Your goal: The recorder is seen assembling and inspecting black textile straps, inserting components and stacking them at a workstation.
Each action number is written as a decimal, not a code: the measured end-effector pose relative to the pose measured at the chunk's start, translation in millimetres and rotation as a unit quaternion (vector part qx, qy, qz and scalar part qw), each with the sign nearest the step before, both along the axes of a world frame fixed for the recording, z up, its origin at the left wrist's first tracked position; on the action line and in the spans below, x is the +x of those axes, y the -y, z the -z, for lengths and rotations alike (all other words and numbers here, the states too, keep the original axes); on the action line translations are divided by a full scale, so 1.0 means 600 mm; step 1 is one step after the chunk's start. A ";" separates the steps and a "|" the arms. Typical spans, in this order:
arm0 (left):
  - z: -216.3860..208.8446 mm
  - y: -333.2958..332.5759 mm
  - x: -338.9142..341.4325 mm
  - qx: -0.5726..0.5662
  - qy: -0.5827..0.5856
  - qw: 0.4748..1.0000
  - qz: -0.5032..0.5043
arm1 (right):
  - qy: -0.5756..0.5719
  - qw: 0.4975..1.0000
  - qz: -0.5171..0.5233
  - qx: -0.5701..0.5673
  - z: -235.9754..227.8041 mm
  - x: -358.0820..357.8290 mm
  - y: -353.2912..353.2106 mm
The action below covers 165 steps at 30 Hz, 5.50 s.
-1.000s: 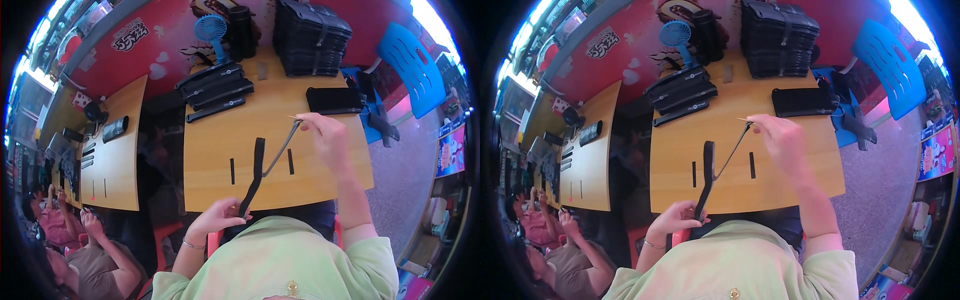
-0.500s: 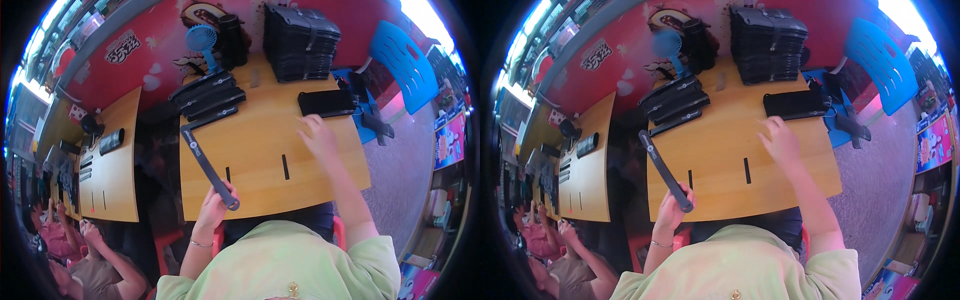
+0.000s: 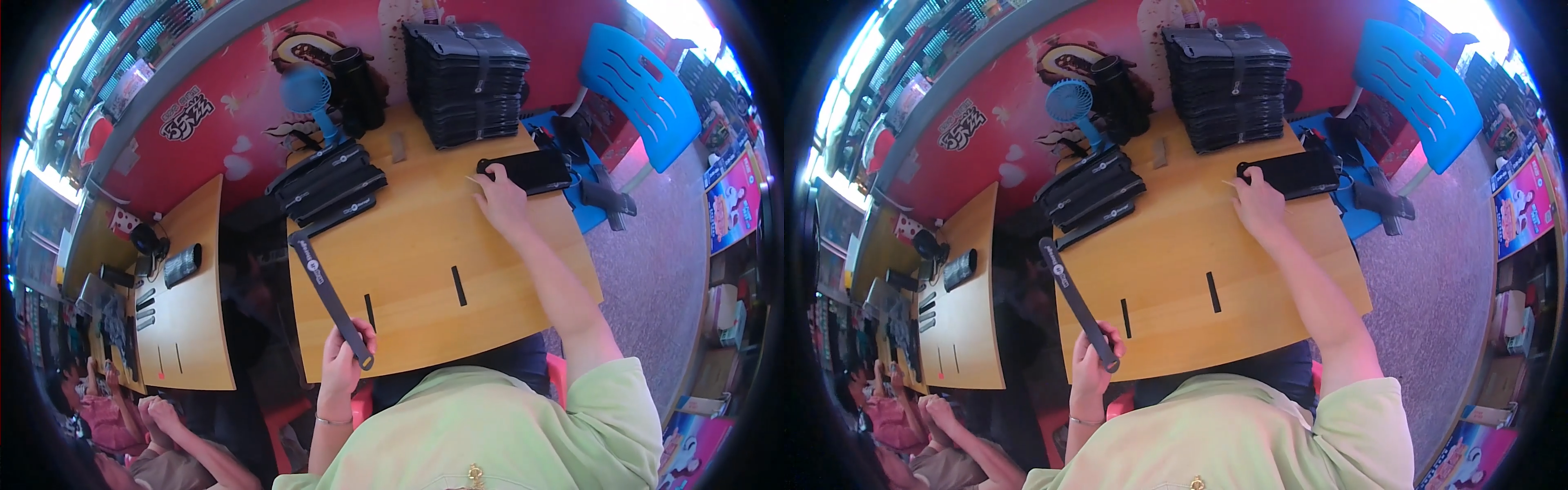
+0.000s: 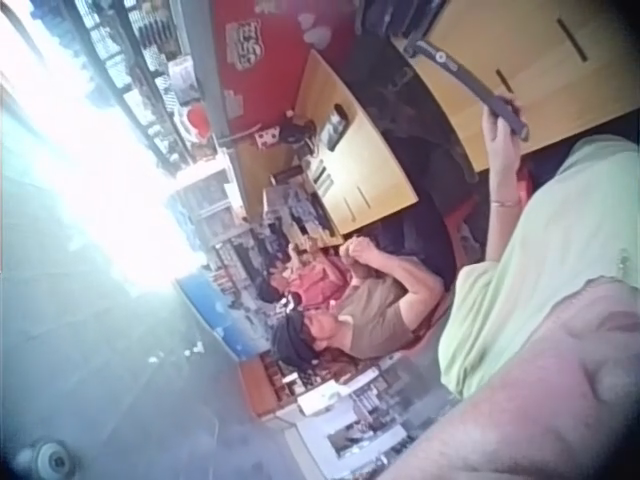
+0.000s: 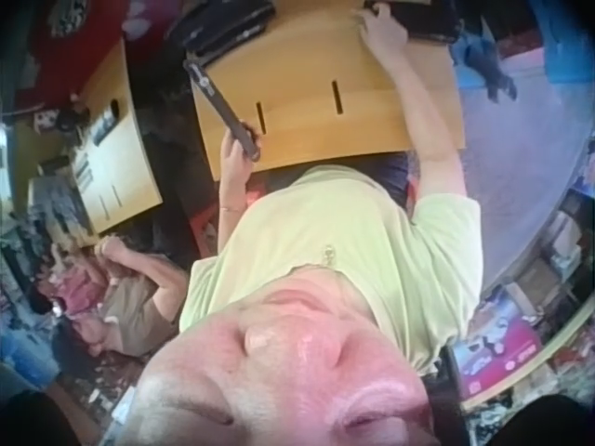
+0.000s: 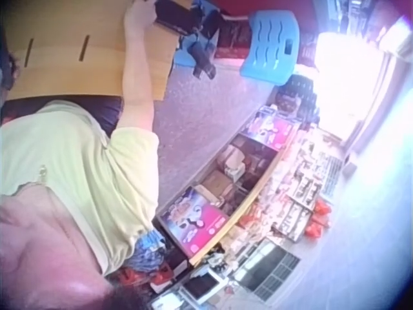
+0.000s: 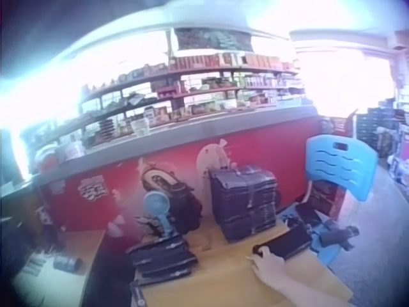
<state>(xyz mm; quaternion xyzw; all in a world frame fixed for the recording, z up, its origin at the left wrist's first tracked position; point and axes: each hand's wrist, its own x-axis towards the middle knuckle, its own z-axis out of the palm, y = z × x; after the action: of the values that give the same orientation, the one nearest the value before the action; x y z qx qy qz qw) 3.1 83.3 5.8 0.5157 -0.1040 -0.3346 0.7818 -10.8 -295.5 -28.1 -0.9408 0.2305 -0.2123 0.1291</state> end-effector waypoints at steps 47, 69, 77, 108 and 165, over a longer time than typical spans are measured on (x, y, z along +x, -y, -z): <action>0.025 0.000 0.072 0.031 0.063 0.997 -0.036 | -0.014 0.969 -0.248 -0.012 0.000 -0.079 -0.051; 0.091 0.354 0.303 0.174 0.331 0.927 -0.036 | 0.090 0.994 -0.041 0.033 0.030 -0.158 -0.097; 0.042 0.297 0.205 0.005 0.121 0.993 0.008 | 0.100 0.993 -0.048 0.046 0.024 -0.161 -0.095; 0.009 0.160 0.017 -0.150 0.039 0.981 -0.118 | 0.110 0.957 -0.211 0.169 -0.083 -0.113 -0.275; -0.017 0.163 0.030 0.003 0.195 0.977 -0.091 | 0.136 0.870 -0.142 0.452 -0.086 -0.077 -0.297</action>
<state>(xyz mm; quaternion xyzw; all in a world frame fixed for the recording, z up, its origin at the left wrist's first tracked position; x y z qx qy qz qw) 21.2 -14.7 16.0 0.5802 -0.2060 -0.1556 0.7725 -57.2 -117.2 23.4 -0.7642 0.1452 -0.1907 0.5987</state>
